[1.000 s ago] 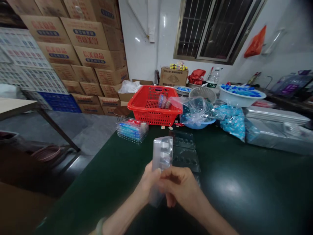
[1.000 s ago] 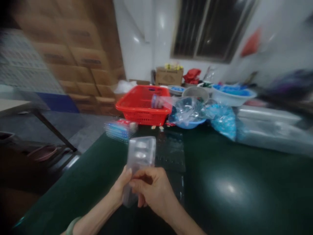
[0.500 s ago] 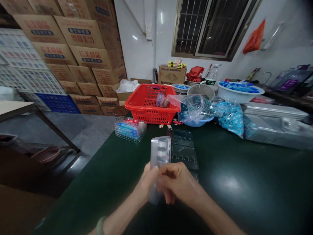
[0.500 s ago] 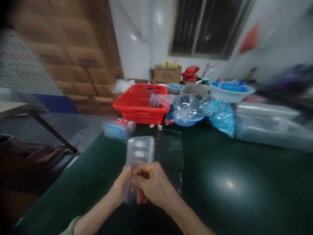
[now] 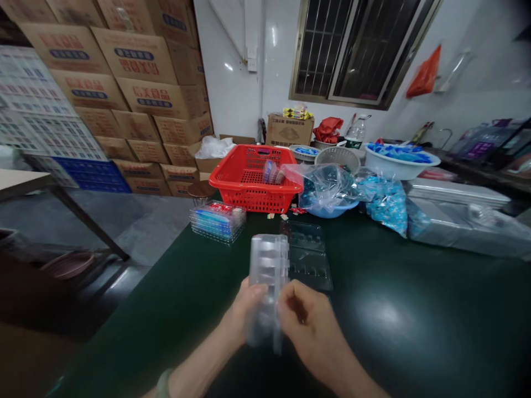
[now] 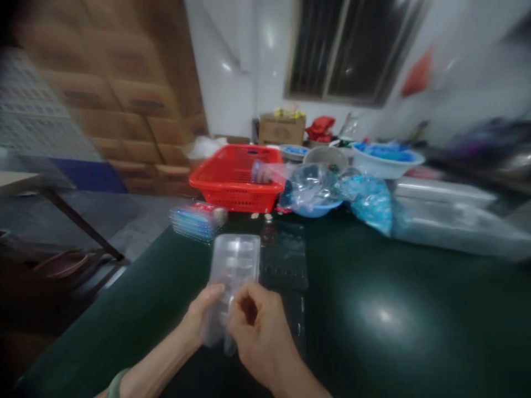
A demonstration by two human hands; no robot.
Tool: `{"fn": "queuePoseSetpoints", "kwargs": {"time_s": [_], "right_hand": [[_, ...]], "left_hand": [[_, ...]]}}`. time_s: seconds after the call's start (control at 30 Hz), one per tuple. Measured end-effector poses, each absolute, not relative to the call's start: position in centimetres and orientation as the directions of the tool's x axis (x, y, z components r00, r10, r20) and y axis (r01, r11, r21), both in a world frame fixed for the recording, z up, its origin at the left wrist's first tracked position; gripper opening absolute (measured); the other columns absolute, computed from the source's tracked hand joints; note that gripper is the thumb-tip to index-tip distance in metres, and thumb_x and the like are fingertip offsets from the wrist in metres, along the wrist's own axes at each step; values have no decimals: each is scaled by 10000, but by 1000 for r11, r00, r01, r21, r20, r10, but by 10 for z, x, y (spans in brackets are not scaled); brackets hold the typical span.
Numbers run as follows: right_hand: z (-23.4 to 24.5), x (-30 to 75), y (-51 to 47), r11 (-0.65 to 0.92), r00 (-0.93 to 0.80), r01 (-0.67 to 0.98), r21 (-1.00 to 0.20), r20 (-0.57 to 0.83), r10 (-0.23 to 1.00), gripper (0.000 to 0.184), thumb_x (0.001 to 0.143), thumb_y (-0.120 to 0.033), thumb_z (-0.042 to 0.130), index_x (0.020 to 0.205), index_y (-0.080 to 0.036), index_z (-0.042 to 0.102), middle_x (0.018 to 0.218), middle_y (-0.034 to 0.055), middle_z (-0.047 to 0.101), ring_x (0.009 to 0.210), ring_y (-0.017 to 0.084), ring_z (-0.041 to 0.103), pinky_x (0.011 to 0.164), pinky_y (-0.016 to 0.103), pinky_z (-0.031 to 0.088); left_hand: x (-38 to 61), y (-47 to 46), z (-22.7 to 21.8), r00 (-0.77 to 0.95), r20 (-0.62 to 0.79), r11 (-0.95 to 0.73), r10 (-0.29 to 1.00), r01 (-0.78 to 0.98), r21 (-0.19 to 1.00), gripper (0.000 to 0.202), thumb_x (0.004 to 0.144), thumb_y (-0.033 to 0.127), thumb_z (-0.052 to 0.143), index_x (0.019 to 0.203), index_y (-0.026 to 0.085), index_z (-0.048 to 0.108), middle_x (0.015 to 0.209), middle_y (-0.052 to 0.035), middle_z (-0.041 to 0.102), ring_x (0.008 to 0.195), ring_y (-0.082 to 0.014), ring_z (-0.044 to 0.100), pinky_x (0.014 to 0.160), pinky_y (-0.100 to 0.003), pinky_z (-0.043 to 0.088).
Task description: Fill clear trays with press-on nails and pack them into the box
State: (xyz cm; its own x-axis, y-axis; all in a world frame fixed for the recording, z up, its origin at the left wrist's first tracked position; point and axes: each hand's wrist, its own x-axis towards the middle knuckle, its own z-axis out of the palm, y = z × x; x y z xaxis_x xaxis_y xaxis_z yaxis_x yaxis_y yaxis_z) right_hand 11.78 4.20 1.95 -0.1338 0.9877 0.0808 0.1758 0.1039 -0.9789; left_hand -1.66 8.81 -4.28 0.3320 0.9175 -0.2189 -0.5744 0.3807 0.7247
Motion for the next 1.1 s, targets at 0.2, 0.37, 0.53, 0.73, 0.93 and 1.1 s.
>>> {"fn": "queuePoseSetpoints", "kwargs": {"time_s": [0.2, 0.37, 0.53, 0.73, 0.93, 1.1], "right_hand": [[27, 204, 41, 182, 96, 684, -707, 335, 937, 69, 772, -202, 467, 710, -197, 498, 578, -56, 453, 493, 82, 417, 465, 185, 304], [-10, 279, 63, 28, 68, 962, -271, 340, 938, 134, 782, -218, 433, 651, -205, 457, 551, -45, 440, 497, 111, 428, 510, 236, 279], [-17, 282, 60, 16, 91, 949, -314, 322, 942, 140, 799, -214, 413, 660, -210, 431, 535, -48, 412, 479, 108, 412, 489, 228, 286], [13, 230, 39, 171, 46, 795, -582, 339, 940, 109, 811, -223, 444, 705, -214, 465, 570, -44, 427, 498, 103, 403, 484, 218, 312], [26, 178, 38, 182, -33, 374, -909, 183, 983, 191, 852, -282, 459, 686, -188, 465, 582, -51, 405, 496, 75, 379, 450, 186, 286], [26, 125, 32, 83, -241, 82, -993, 61, 969, 198, 839, -275, 506, 676, -169, 472, 589, -48, 418, 527, 67, 387, 475, 175, 302]], "left_hand": [[-25, 99, -33, 375, -109, 339, 921, -628, 701, 456, 658, 377, 688, 1034, 130, 613, 927, -111, 662, 832, -239, 615, 716, -326, 500], [-29, 101, -39, 384, -132, 352, 914, -588, 728, 483, 687, 416, 649, 1096, 171, 574, 1048, -118, 624, 965, -280, 572, 797, -376, 477], [-36, 110, -18, 260, -76, 188, 963, -441, 878, 448, 705, 403, 628, 1083, 170, 566, 983, -103, 623, 821, -235, 597, 693, -329, 485], [-101, 106, -7, 165, 71, -161, 984, 637, 754, 801, 650, 455, 644, 1359, 295, 306, 1131, -91, 525, 894, -279, 548, 787, -419, 430], [-136, 82, -40, 21, 195, -70, 981, 966, 248, 771, 574, 541, 650, 1255, 219, 485, 1303, -210, 389, 1247, -465, 223, 905, -652, 206], [-60, 57, -7, 128, 110, -133, 986, 189, 973, 768, 761, 538, 526, 1398, 303, 167, 1367, -117, 361, 1221, -327, 360, 962, -479, 309]]}}
